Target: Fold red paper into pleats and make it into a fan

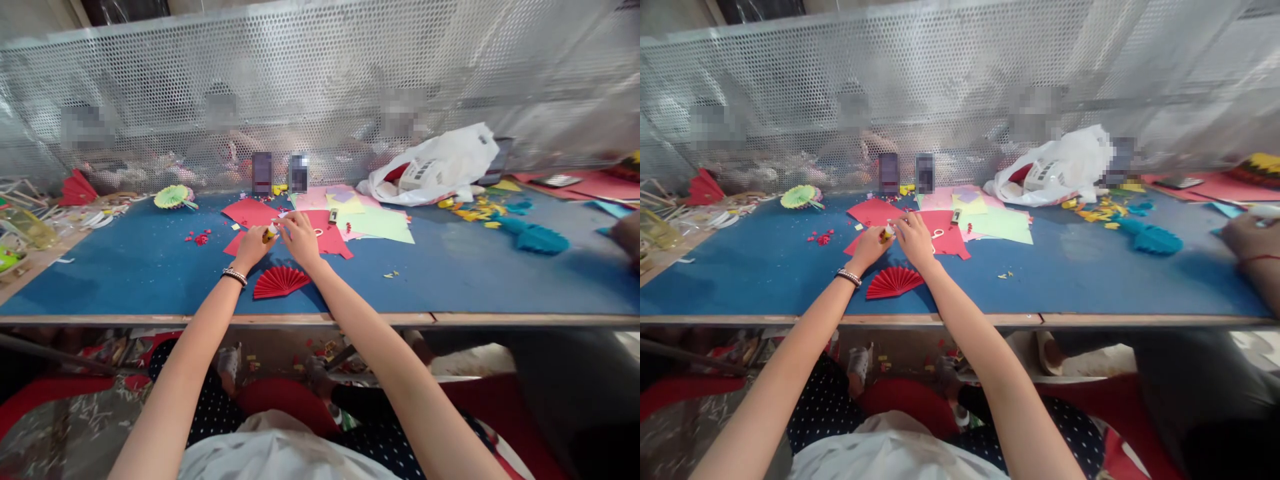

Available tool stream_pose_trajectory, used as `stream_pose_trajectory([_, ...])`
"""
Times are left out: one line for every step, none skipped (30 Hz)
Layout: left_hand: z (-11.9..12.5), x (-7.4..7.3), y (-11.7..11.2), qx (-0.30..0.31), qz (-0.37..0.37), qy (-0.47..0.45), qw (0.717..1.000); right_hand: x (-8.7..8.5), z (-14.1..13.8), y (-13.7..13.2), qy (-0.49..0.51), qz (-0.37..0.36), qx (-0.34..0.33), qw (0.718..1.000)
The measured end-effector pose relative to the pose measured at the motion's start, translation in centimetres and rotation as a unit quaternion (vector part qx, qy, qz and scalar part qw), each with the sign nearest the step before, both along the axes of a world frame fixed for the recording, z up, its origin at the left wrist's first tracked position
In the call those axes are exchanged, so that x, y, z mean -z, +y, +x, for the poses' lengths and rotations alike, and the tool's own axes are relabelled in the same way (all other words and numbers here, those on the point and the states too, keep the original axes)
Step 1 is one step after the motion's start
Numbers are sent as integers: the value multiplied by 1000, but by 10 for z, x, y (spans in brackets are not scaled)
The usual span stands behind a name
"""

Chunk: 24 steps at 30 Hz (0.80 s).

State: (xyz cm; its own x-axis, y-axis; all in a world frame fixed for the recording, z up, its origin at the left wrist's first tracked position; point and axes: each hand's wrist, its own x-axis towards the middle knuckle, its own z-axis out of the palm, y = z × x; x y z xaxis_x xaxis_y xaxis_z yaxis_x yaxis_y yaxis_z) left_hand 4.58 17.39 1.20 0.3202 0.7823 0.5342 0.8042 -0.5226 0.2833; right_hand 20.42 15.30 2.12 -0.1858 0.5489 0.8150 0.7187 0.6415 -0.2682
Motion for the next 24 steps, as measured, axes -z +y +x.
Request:
stream_pose_trajectory([0, 0, 0, -2, 0, 1, 1000, 0, 0, 0, -3, 3, -2, 1000])
stream_pose_trajectory([0, 0, 0, -5, 0, 2, 1000, 1, 0, 0, -6, 6, -3, 1000])
stream_pose_trajectory([0, 1, 0, -8, 2, 2, 1000, 1, 0, 0, -9, 8, -4, 1000])
stream_pose_trajectory([0, 1, 0, -9, 3, 3, 1000, 1, 0, 0, -13, 9, -4, 1000])
stream_pose_trajectory([0, 1, 0, -11, 5, 2, 1000, 0, 0, -1, -18, 11, -5, 1000])
stream_pose_trajectory([0, 1, 0, -12, 7, 1, 1000, 0, -1, -1, -24, 12, -7, 1000])
stream_pose_trajectory([1, 1, 0, -13, 9, 0, 1000, 0, -1, -2, -31, 13, -8, 999])
stream_pose_trajectory([1, 1, -1, -14, 10, 0, 1000, 1, -2, -2, -35, 14, -8, 999])
stream_pose_trajectory([1, 1, -1, -15, 11, 1, 1000, 1, -3, -1, -35, 14, -8, 999])
stream_pose_trajectory([2, 0, -2, -17, 12, 4, 1000, 2, -4, 0, -32, 16, -7, 999])
stream_pose_trajectory([2, 0, -3, -19, 13, 8, 1000, 3, -4, 2, -26, 17, -7, 999])
stream_pose_trajectory([3, -1, -5, -21, 14, 12, 1000, 5, -4, 4, -18, 18, -9, 1000])
stream_pose_trajectory([3, -2, -6, -21, 14, 16, 1000, 7, -4, 6, -10, 20, -12, 1000])
stream_pose_trajectory([4, -3, -7, -19, 15, 19, 1000, 9, -4, 9, -2, 24, -16, 1000])
stream_pose_trajectory([5, -4, -8, -16, 15, 22, 1000, 11, -3, 11, 5, 29, -19, 999])
stream_pose_trajectory([5, -5, -9, -13, 16, 24, 999, 13, -3, 13, 13, 33, -21, 999])
stream_pose_trajectory([6, -6, -10, -10, 17, 27, 999, 14, -2, 15, 19, 38, -22, 999])
stream_pose_trajectory([6, -6, -11, -8, 18, 29, 999, 15, -2, 17, 25, 42, -22, 999])
stream_pose_trajectory([6, -7, -11, -7, 20, 30, 999, 16, -1, 18, 29, 45, -22, 998])
stream_pose_trajectory([6, -7, -11, -6, 21, 32, 999, 16, -1, 18, 33, 49, -21, 998])
stream_pose_trajectory([6, -6, -11, -5, 23, 33, 999, 15, -1, 18, 35, 53, -20, 998])
stream_pose_trajectory([5, -6, -10, -2, 26, 34, 999, 15, -1, 17, 36, 56, -19, 998])
stream_pose_trajectory([4, -5, -9, 2, 30, 36, 999, 14, -1, 16, 34, 60, -17, 997])
stream_pose_trajectory([3, -5, -8, 7, 35, 37, 999, 13, -2, 15, 32, 65, -15, 997])
